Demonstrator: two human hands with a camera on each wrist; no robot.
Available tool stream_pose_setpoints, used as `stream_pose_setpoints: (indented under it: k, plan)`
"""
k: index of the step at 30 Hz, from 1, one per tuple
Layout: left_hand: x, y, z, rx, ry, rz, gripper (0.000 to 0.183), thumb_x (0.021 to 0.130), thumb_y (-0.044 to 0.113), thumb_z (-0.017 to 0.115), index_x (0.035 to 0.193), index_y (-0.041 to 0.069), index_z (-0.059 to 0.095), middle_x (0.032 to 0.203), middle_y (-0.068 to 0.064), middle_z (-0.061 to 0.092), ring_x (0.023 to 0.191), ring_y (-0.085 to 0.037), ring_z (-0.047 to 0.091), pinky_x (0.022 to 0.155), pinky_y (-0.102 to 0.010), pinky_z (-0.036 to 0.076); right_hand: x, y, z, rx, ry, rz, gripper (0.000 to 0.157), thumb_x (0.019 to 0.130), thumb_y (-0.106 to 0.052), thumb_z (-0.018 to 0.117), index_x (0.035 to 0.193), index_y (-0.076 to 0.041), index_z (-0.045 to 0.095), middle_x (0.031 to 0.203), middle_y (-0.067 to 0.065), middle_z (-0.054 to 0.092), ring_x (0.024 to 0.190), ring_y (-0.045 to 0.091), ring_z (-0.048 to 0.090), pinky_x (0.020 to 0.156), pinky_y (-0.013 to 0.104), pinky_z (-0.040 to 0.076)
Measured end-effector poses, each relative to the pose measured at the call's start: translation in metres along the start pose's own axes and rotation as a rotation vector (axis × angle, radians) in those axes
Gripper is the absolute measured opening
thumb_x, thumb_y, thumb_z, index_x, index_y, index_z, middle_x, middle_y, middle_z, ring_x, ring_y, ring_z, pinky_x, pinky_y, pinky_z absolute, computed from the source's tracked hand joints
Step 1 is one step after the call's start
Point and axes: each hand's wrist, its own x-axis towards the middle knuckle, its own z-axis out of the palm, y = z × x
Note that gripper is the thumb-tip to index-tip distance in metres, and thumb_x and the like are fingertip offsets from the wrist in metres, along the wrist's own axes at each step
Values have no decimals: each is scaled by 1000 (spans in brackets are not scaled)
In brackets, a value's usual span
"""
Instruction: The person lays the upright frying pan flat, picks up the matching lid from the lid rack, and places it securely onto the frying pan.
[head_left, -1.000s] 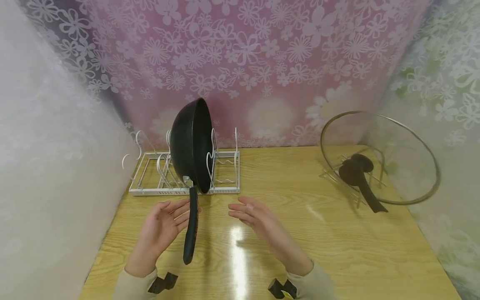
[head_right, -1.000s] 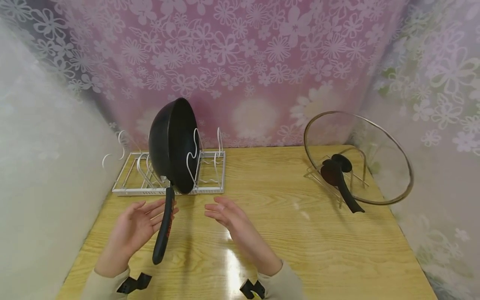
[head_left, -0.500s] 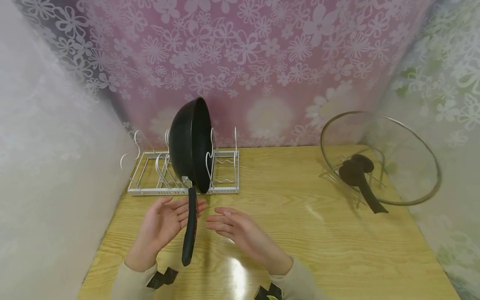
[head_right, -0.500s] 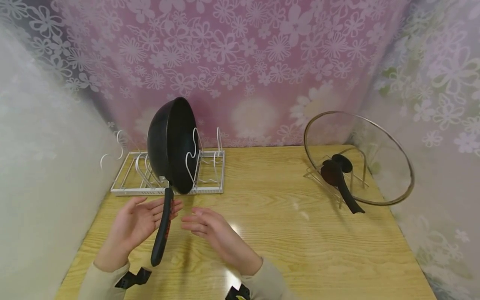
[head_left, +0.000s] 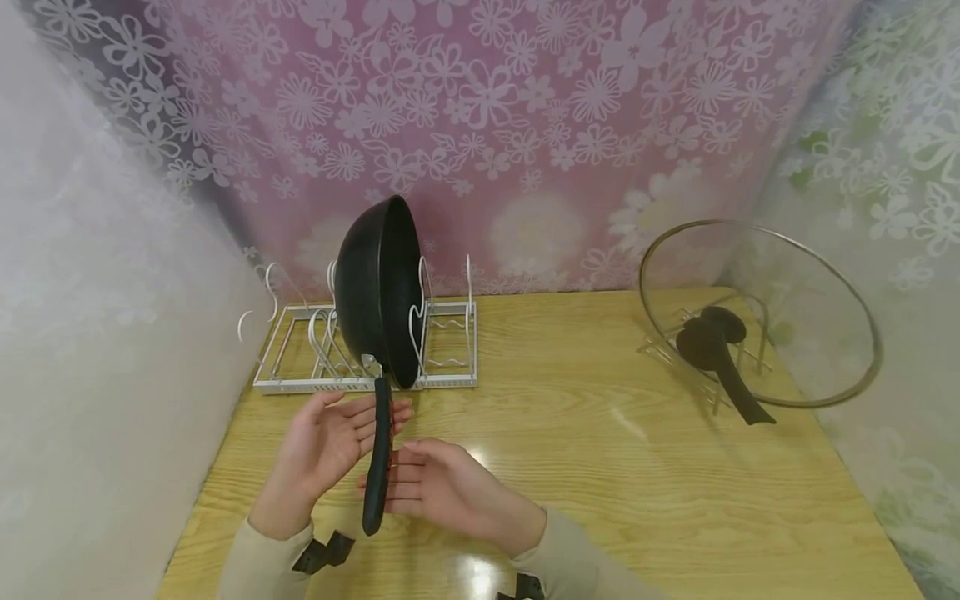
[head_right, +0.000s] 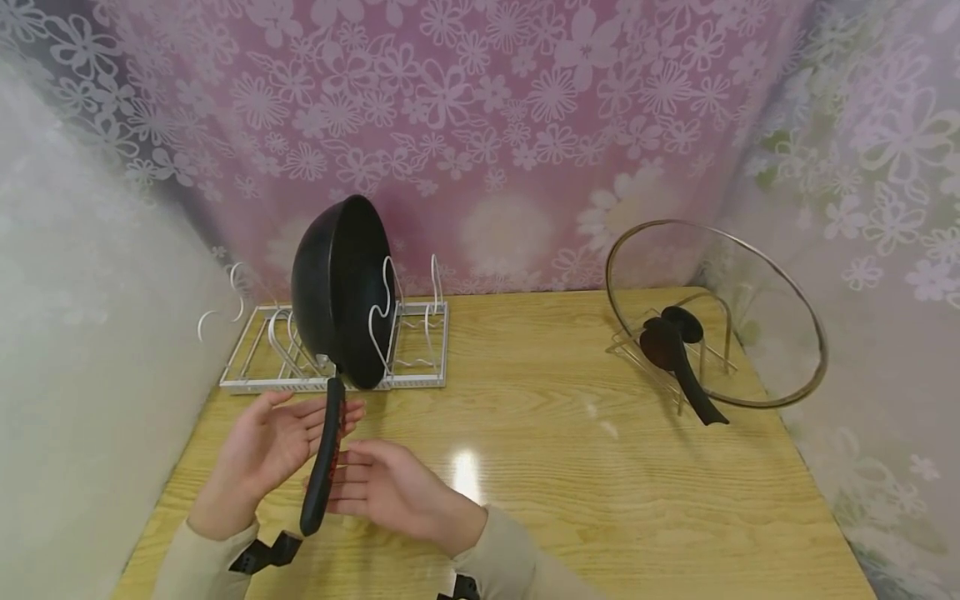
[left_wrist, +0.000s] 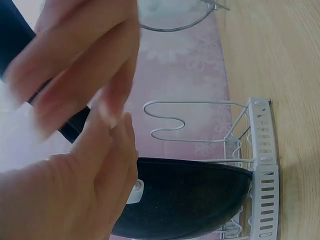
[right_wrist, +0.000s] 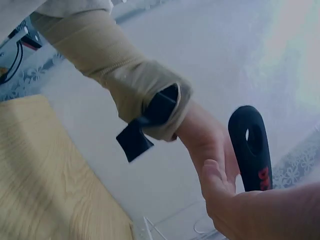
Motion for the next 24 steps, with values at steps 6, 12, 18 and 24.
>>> stream_pose_setpoints:
  k: [6,12,18,24]
  plan:
    - [4,-2,1,28,37,-3,59,108,28,13,150,-14,9,139,-31,48,132,-39,47,113,-44,34,6,2,9,88,-11,7,53,102,-24,39,139,14,36,132,29,55,129,40,51,113,46,35]
    - [8,-4,0,41,42,-1,57,107,26,13,131,-12,49,129,-27,58,121,-35,58,108,-43,42,10,3,16,146,23,24,38,101,-24,42,126,4,48,116,20,62,117,34,58,114,46,33]
    - [13,-3,1,67,53,-22,59,107,25,12,127,-11,54,124,-23,62,114,-31,62,104,-39,45,15,5,22,123,36,39,27,99,-24,42,111,-4,54,103,12,64,100,25,62,108,45,39]
    - [18,-3,4,77,146,-28,54,107,25,17,127,-12,51,121,-24,62,111,-33,63,103,-39,47,20,11,25,161,64,77,18,97,-23,43,100,-9,54,91,6,58,85,19,54,91,35,46]
